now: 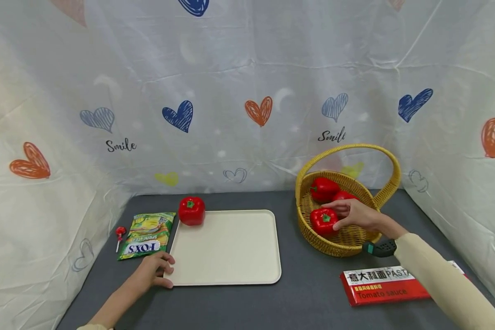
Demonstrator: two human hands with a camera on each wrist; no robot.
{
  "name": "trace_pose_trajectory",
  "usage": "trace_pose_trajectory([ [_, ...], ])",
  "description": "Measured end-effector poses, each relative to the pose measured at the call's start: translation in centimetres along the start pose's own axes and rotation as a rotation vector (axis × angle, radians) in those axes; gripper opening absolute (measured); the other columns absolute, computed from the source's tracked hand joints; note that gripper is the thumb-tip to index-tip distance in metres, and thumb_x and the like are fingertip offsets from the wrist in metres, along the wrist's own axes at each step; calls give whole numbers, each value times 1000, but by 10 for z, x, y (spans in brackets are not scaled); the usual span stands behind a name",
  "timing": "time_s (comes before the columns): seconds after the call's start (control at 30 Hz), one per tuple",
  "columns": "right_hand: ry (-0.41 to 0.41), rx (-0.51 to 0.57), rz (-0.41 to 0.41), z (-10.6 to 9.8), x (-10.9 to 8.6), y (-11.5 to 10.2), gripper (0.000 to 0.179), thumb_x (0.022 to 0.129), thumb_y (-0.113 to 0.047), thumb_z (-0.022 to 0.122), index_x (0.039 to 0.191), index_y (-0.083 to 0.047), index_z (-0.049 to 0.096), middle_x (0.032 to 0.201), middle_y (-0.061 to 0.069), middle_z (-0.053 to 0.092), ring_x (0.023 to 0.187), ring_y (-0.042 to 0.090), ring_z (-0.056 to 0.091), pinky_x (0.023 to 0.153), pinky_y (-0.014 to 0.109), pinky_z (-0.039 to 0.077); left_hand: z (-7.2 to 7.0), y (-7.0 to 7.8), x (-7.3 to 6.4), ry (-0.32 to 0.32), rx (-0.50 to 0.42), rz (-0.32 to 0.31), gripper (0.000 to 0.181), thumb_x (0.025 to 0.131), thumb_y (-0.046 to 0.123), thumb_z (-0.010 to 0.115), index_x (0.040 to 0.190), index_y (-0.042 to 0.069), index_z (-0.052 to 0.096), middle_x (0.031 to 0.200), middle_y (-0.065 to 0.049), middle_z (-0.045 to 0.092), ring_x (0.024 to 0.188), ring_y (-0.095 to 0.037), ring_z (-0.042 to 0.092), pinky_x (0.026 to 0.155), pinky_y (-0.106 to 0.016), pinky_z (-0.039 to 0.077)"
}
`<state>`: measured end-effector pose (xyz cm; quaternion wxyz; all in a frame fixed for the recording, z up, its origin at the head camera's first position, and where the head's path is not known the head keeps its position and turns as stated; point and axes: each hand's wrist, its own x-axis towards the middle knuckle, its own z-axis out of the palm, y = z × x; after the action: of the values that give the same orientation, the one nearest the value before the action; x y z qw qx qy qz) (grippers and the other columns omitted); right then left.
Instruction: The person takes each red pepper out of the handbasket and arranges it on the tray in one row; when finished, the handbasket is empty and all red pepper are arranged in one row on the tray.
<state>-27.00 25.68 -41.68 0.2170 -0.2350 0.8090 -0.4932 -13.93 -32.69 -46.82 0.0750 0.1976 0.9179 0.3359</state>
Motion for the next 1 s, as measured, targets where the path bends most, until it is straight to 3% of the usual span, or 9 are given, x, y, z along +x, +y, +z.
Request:
trace_pose_trajectory([
  [0.1,43,45,31,-1,-5,2,67,81,-10,77,136,10,44,135,33,46,122,39,50,86,31,50,0,0,0,-1,-2,-4,27,59,9,90,69,5,65,95,-8,59,80,-8,53,63,-28,51],
  [0.2,96,85,47,0,-9,0,68,81,-9,77,136,10,44,137,33,43,118,25,55,84,32,51,0,0,0,-2,-7,-13,27,58,8,90,69,4,65,95,-8,59,80,-8,53,63,-29,51],
  [0.4,149,151,11,7,-18,-16,64,84,-7,73,137,8,43,139,33,41,113,7,56,82,34,52,0,0,1,-14,8,-15,27,59,9,90,69,4,66,95,-8,59,79,-10,54,63,-28,51],
  [0.53,168,164,-2,12,-22,-36,62,84,-5,72,138,7,43,135,31,47,107,5,60,81,35,53,0,0,1,-13,3,-20,26,59,9,89,69,4,65,95,-8,59,79,-10,53,62,-28,50],
  [0.7,158,190,25,23,-25,-61,62,85,-8,72,138,6,43,134,30,48,108,15,60,80,36,53,1,0,1,-10,-16,-29,27,59,8,89,70,4,65,96,-8,59,78,-8,51,62,-27,49],
  [0.9,121,311,69,46,-17,-82,67,84,-6,73,140,8,38,133,26,50,111,18,59,82,38,52,1,0,1,-10,-19,-34,27,58,7,90,70,4,65,95,-8,59,79,-8,52,63,-27,50],
  [1.0,120,340,52,56,-10,-87,70,83,-6,74,140,9,38,134,27,50,112,18,59,83,37,52,0,0,1,-8,-32,-45,28,58,6,90,71,3,65,96,-8,59,79,-8,52,63,-28,50],
])
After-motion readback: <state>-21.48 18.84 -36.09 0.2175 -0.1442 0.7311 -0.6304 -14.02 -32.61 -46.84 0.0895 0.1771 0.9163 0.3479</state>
